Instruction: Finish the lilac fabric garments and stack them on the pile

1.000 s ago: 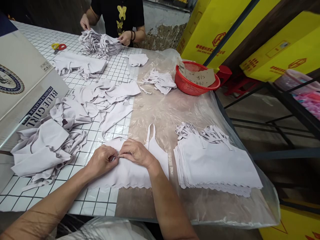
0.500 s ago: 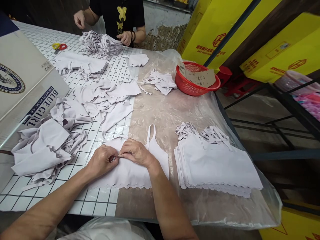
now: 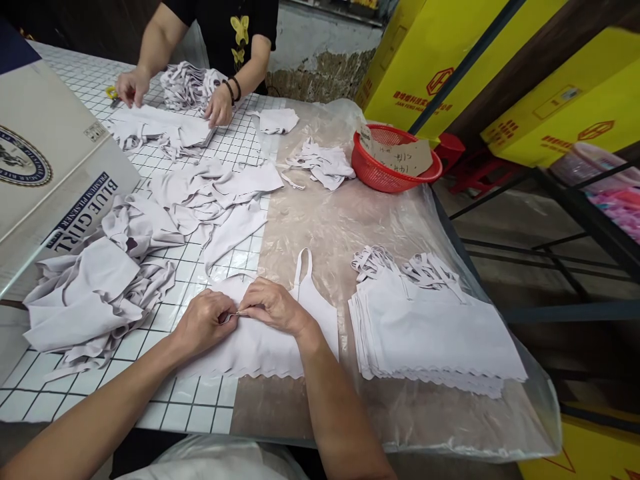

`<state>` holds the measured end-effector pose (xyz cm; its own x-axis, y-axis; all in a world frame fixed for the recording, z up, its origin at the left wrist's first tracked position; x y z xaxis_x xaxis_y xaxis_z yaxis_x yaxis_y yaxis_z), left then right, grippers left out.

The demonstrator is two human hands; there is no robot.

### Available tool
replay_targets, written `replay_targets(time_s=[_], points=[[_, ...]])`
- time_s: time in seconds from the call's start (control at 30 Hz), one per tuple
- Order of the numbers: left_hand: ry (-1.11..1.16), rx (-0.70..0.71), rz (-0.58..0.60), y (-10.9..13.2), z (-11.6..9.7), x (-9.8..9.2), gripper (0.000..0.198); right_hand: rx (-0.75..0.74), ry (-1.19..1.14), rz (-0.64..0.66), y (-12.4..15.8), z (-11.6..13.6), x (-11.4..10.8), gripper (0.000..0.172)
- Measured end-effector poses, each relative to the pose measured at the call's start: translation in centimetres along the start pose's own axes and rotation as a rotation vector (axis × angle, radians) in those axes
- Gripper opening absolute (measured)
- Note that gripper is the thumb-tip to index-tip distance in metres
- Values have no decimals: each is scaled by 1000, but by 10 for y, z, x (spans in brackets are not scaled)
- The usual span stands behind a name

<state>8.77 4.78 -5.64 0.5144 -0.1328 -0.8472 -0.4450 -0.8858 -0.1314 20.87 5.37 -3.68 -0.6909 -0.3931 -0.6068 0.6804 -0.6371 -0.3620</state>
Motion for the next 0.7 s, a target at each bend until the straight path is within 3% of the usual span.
replay_targets(time_s=[0.53, 0.7], points=[[41, 12, 6, 1, 1, 1, 12, -2, 60, 66, 3, -1, -1, 20], [58, 17, 28, 2, 2, 3, 11, 13, 188, 137, 2, 7, 3, 19]])
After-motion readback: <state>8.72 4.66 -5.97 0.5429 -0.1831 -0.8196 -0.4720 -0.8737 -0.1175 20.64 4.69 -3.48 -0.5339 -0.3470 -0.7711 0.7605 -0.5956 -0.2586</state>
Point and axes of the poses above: each hand's wrist, its own y-axis away from the middle knuckle, its own x-axis out of the palm, z = x × y, the point moved 7 cm from there along -y, towards the middle knuckle, and after that the axes turned 9 degrees about -x, right-handed, at the moved point
